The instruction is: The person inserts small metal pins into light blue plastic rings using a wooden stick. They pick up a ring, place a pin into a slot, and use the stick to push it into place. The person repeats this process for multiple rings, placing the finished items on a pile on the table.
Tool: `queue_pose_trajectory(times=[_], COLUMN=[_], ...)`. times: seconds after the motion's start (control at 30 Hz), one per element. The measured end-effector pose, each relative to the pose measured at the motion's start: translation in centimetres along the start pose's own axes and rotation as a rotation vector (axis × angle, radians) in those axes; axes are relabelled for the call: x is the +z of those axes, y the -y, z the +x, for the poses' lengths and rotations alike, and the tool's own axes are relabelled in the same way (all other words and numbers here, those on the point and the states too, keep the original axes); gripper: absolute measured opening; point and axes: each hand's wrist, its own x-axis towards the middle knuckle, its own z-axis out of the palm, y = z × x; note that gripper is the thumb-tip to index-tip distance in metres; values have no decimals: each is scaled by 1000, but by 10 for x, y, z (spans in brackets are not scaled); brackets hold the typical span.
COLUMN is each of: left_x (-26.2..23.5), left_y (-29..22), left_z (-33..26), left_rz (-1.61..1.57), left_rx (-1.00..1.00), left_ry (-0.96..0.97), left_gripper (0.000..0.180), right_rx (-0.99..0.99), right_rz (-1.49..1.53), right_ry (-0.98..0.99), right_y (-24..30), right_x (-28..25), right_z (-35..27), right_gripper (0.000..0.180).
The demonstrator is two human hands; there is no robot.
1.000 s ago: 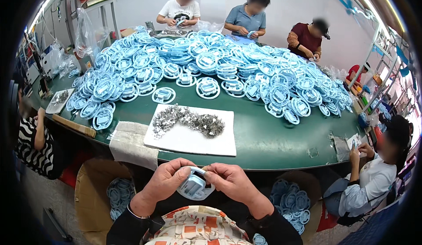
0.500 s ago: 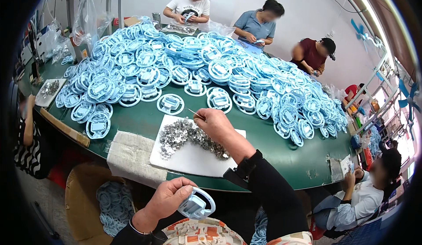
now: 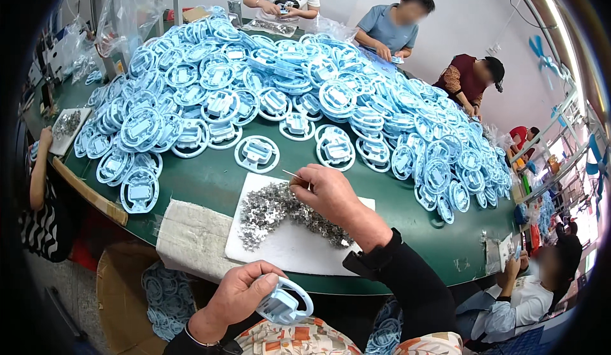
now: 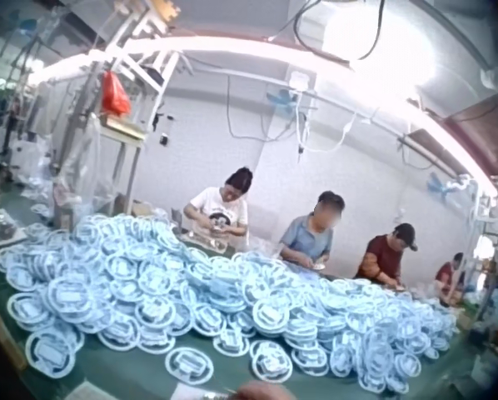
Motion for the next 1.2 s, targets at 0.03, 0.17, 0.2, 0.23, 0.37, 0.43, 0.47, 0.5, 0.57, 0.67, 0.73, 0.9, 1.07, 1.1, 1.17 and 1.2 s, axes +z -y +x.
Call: queue_pose_trajectory(times=[0.03,0.17,0.2,0.23,0.37,0.43,0.47,0.5,0.57,0.67,0.73,0.9,1.07,1.1,1.17,1.2], left_x=[2,9,11,14,21,23,24,25,34,35,30,26,16,16,15,15], left_y=[-1,0,0,-1,1,3,3,4,-9,-15,-13,-13,-16,-16,-19,-21], left_z=[3,19,24,28,40,41,42,43,48,60,68,74,78,80,79,78], left_rz=[20,102,122,188,330,330,329,343,428,518,509,589,847,874,912,931], left_rx=[16,49,49,78,90,76,68,108,107,113,37,59,93,133,178,200], left_ry=[-15,-88,-103,-121,-164,-214,-242,-266,-312,-327,-266,-292,-410,-457,-496,-515], left_gripper=[26,27,28,27,27,26,26,25,25,26,25,23,28,30,30,31], right_rx=[47,138,83,23,-68,-16,28,72,118,149,132,105,177,177,184,188], right_rz=[136,292,235,185,4,156,248,340,412,489,503,396,433,428,428,427], right_ry=[-11,23,27,31,-22,-41,-27,-12,-9,18,12,-105,-94,-69,-14,13], right_y=[5,12,10,9,-3,-4,-2,0,1,7,8,8,-1,-1,3,4], right_x=[-2,-5,-4,-3,4,4,1,-1,-10,-16,-17,-13,-5,-4,-7,-8], right_z=[-11,-40,-46,-52,-64,-67,-68,-70,-78,-84,-85,-85,-81,-80,-79,-79], right_gripper=[10,11,11,12,12,11,11,10,10,10,10,11,10,10,10,11])
